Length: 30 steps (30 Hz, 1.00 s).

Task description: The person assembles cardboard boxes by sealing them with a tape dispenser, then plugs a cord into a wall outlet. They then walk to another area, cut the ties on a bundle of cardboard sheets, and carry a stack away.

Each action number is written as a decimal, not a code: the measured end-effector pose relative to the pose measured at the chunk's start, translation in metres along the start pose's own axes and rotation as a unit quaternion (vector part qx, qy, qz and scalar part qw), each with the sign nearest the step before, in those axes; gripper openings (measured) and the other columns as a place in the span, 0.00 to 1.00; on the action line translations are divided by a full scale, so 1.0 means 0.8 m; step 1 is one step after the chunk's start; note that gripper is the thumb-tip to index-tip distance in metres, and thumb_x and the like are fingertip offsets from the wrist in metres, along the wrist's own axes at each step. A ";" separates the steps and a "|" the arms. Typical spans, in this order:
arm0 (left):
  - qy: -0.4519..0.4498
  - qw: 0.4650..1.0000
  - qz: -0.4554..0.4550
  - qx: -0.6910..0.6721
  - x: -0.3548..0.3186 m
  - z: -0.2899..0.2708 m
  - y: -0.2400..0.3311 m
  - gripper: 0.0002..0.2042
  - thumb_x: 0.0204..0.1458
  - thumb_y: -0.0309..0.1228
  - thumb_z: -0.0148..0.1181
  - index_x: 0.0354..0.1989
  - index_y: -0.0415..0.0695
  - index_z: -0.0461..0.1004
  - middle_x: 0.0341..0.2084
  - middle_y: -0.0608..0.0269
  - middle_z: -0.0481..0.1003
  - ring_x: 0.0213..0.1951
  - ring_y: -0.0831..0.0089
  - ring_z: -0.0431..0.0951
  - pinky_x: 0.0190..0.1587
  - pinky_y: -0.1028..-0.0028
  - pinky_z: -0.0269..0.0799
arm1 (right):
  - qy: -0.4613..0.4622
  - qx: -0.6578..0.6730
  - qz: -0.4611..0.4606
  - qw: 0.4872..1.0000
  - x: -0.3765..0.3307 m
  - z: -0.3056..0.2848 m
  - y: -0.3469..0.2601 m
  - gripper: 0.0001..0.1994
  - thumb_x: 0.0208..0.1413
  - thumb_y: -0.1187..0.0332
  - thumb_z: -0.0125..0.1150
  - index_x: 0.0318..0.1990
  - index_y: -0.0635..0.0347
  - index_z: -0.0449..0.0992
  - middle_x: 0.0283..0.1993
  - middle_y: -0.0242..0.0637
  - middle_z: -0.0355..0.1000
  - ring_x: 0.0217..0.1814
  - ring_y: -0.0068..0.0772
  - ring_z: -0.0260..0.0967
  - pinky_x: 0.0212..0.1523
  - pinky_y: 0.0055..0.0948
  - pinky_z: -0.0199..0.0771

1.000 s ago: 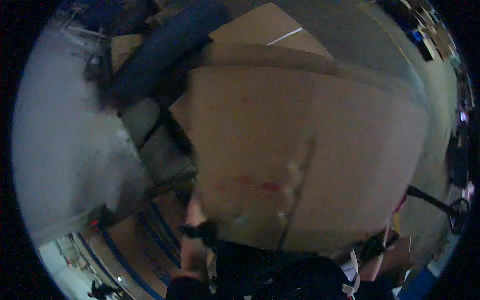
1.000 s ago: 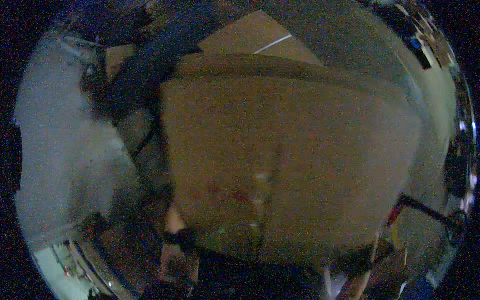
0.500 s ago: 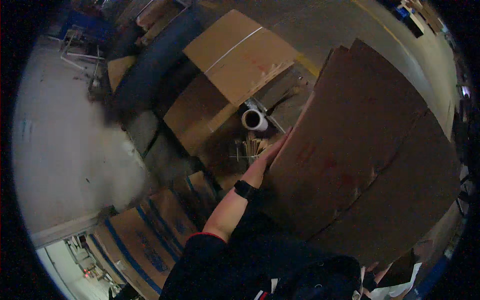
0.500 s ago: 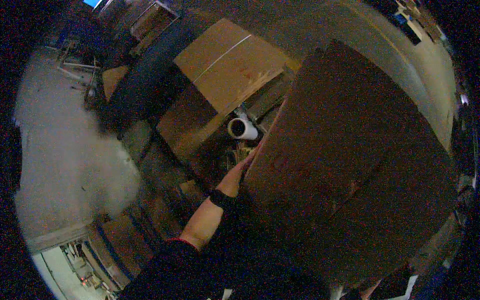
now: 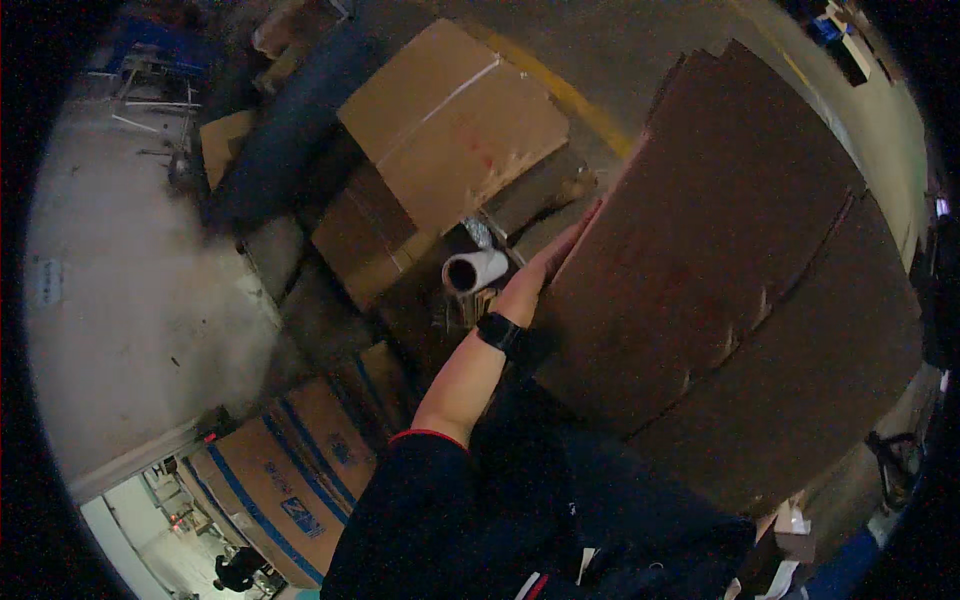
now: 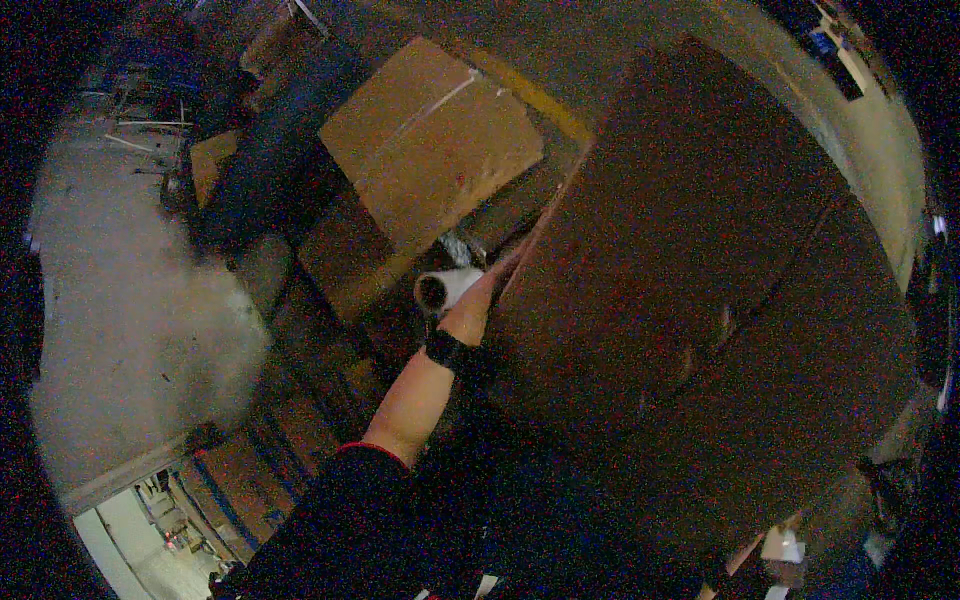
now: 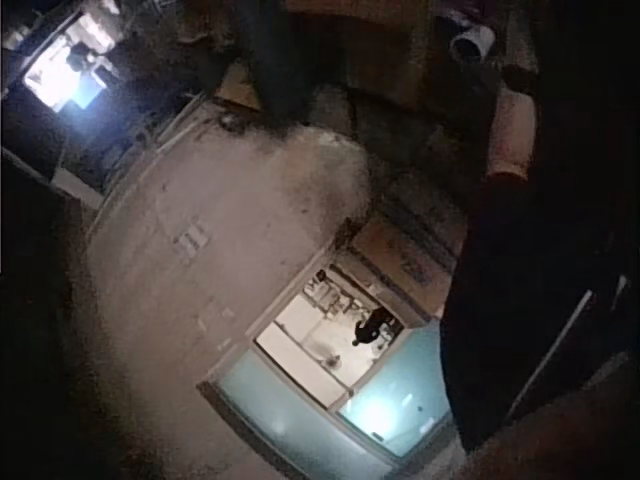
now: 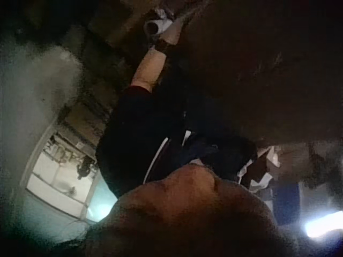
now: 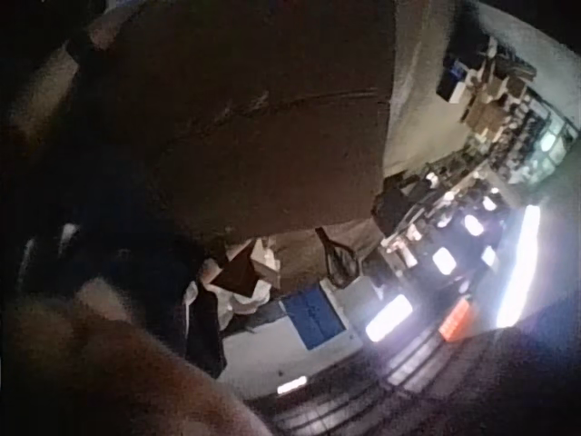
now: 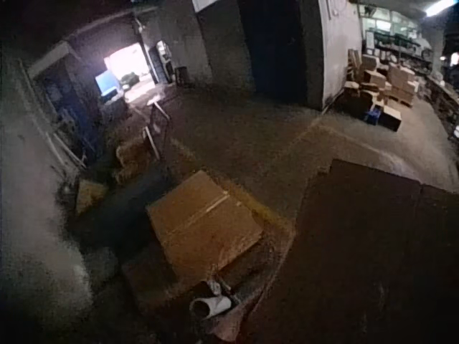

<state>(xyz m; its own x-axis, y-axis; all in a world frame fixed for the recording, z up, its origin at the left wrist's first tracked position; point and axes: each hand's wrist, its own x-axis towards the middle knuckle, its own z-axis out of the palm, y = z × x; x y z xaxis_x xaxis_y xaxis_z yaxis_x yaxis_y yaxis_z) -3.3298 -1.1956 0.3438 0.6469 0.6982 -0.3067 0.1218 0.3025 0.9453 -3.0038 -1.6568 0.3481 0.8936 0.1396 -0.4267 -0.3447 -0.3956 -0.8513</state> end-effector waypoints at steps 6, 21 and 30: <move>-0.038 0.980 0.003 -0.197 0.119 0.096 0.086 0.24 0.63 0.34 0.38 0.65 0.37 0.51 0.63 0.65 0.56 0.64 0.75 0.54 0.64 0.76 0.47 | 0.024 0.033 -0.015 0.999 0.113 -0.019 -0.051 0.25 0.62 0.53 0.43 0.60 0.60 0.60 0.59 0.38 0.64 0.54 0.33 0.65 0.47 0.33 0.70; -0.049 0.932 -0.174 -0.313 0.551 0.423 0.107 0.21 0.63 0.39 0.42 0.63 0.48 0.60 0.58 0.66 0.64 0.57 0.72 0.65 0.55 0.71 0.64 | -0.006 0.363 0.035 0.931 0.548 -0.135 -0.167 0.25 0.63 0.54 0.41 0.64 0.57 0.56 0.63 0.38 0.58 0.58 0.36 0.63 0.49 0.36 0.70; -0.046 0.946 -0.190 -0.259 0.805 0.631 0.170 0.23 0.62 0.42 0.44 0.63 0.45 0.59 0.60 0.66 0.62 0.58 0.71 0.64 0.55 0.71 0.64 | 0.170 0.324 -0.049 0.929 0.856 -0.166 -0.238 0.16 0.66 0.60 0.40 0.51 0.61 0.67 0.40 0.34 0.72 0.34 0.25 0.68 0.32 0.26 0.73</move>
<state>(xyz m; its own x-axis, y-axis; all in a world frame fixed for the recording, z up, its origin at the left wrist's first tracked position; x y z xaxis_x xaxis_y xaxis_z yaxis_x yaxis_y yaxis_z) -2.5165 -1.0322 0.3306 0.6963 0.4231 -0.5797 -0.0110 0.8139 0.5808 -2.2882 -1.6063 0.2589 0.9309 -0.1931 -0.3101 -0.2594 0.2481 -0.9333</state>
